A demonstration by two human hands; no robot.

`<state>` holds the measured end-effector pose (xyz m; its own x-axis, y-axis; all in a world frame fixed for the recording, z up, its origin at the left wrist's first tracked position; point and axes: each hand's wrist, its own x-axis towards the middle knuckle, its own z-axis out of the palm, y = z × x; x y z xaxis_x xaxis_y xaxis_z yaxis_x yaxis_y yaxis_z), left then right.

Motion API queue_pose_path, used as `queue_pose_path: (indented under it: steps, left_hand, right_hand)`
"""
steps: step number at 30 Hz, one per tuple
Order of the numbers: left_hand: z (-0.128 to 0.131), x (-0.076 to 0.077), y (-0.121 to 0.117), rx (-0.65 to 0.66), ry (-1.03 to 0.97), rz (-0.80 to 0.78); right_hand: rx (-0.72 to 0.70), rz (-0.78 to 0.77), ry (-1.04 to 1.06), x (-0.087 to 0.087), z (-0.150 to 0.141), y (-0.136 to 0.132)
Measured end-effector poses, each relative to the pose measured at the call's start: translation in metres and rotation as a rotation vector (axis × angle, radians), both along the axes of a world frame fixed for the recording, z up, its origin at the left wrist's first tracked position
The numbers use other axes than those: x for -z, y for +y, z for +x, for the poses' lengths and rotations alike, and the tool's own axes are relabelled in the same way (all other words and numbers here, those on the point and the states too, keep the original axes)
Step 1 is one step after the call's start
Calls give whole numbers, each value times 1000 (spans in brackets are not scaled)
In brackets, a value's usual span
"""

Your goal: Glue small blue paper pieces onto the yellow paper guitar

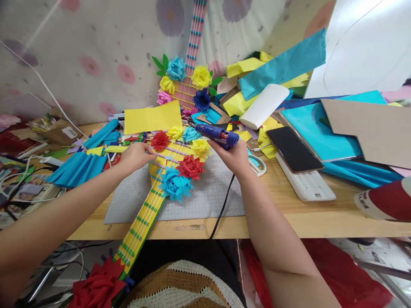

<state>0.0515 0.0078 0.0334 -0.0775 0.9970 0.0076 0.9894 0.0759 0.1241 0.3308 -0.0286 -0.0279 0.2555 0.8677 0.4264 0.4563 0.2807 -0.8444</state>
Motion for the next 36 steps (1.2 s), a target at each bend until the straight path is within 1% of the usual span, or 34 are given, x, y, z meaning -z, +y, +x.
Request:
queue_pose_path:
  steps: [7,11,15,20,22,24,26,28,31,36]
  left_hand:
    - [-3,6,3,102,125,65]
    - [-9,12,5,160,128,125]
    - [-17,15,6,169,59,198]
    - [-31,8,9,206,-128,262]
    - [-34,4,7,281,-118,295]
    - [-34,4,4,410,-54,293]
    - [-33,6,1,527,11,253]
    - [-30,11,-1,583,49,214]
    - [-24,20,1,572,98,193]
    - [-15,28,6,482,127,207]
  right_hand:
    - [-24,44,31,-1,1,-1]
    - [-22,43,39,-1,1,0]
    - [-18,41,42,-2,2,0]
    - [16,38,18,-1,4,1]
    - [22,35,13,0,4,1]
    - [18,27,17,2,3,1]
    - [8,21,27,3,2,2]
    - [-2,22,36,3,1,2]
    - [-3,30,37,4,1,2]
    - [-2,37,29,4,3,3]
